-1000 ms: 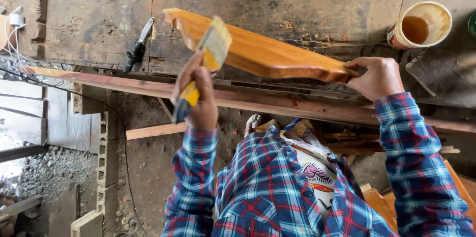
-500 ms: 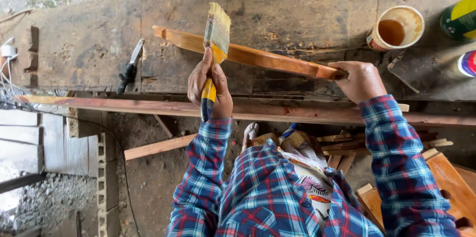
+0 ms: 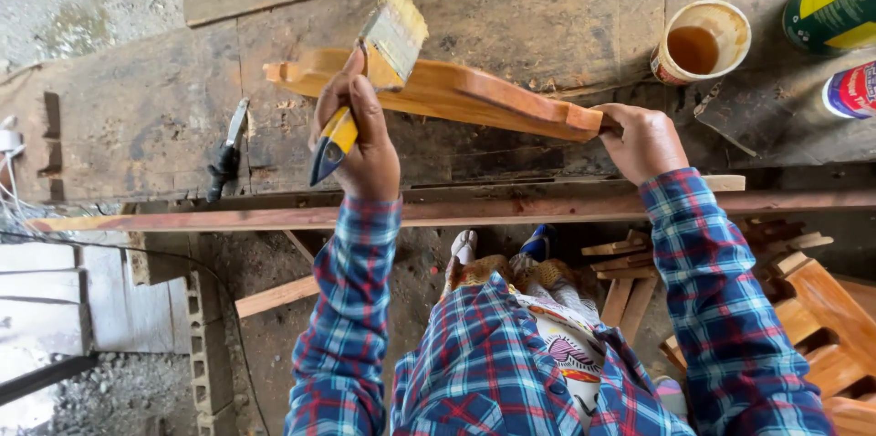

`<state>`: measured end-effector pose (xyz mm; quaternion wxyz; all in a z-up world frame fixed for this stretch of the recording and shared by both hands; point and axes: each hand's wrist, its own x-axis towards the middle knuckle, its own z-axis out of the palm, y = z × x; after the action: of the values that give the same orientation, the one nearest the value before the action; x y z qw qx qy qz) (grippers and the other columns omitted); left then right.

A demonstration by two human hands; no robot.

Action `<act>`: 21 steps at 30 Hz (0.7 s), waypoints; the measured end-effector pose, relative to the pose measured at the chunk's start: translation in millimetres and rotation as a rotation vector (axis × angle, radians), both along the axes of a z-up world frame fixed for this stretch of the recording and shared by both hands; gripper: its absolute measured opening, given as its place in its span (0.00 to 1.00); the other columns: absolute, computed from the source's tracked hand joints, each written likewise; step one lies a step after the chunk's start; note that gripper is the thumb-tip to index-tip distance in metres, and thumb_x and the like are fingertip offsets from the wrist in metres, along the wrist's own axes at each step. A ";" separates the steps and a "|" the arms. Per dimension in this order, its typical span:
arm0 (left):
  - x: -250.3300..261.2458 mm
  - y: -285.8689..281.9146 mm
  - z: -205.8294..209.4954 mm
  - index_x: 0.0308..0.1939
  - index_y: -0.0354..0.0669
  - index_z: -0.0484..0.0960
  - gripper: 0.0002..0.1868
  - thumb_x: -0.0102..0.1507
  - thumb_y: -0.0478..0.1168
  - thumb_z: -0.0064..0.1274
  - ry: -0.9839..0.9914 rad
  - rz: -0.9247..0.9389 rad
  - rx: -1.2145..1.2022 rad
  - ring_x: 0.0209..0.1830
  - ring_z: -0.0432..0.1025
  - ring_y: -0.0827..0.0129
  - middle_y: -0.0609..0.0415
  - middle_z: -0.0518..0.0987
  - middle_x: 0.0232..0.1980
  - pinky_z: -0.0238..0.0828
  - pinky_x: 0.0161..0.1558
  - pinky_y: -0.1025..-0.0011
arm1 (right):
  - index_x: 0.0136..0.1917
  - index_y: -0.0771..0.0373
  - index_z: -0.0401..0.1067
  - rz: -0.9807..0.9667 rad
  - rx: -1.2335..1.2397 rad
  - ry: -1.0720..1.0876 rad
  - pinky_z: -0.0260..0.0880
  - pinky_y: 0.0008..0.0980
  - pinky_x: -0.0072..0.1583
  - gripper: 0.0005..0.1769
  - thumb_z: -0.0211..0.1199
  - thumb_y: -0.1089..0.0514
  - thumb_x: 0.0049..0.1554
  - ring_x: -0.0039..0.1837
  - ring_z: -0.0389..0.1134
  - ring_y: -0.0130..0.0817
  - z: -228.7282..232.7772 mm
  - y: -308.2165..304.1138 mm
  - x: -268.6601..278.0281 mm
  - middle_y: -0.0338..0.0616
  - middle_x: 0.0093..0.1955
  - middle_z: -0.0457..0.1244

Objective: The person applies a brown finish to a wooden piece using a paintbrush, repeatedly dipping the brush into a container of finish. The person then places the finished piece next to another similar wooden piece on the workbench.

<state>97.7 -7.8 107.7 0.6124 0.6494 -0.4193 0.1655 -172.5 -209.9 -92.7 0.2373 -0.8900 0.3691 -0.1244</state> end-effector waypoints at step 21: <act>5.2 -96.6 108.2 0.23 0.52 0.75 0.14 0.64 0.43 0.52 -0.810 0.065 0.908 0.14 0.65 0.68 0.60 0.68 0.17 0.61 0.17 0.62 | 0.60 0.51 0.79 0.101 0.070 -0.135 0.70 0.45 0.47 0.22 0.64 0.63 0.52 0.49 0.73 0.47 21.4 -3.6 -8.8 0.42 0.51 0.72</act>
<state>102.9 -104.4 215.9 0.0607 0.7436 -0.6274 0.2228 -181.3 -213.6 -71.3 0.2984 -0.8883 0.3108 -0.1590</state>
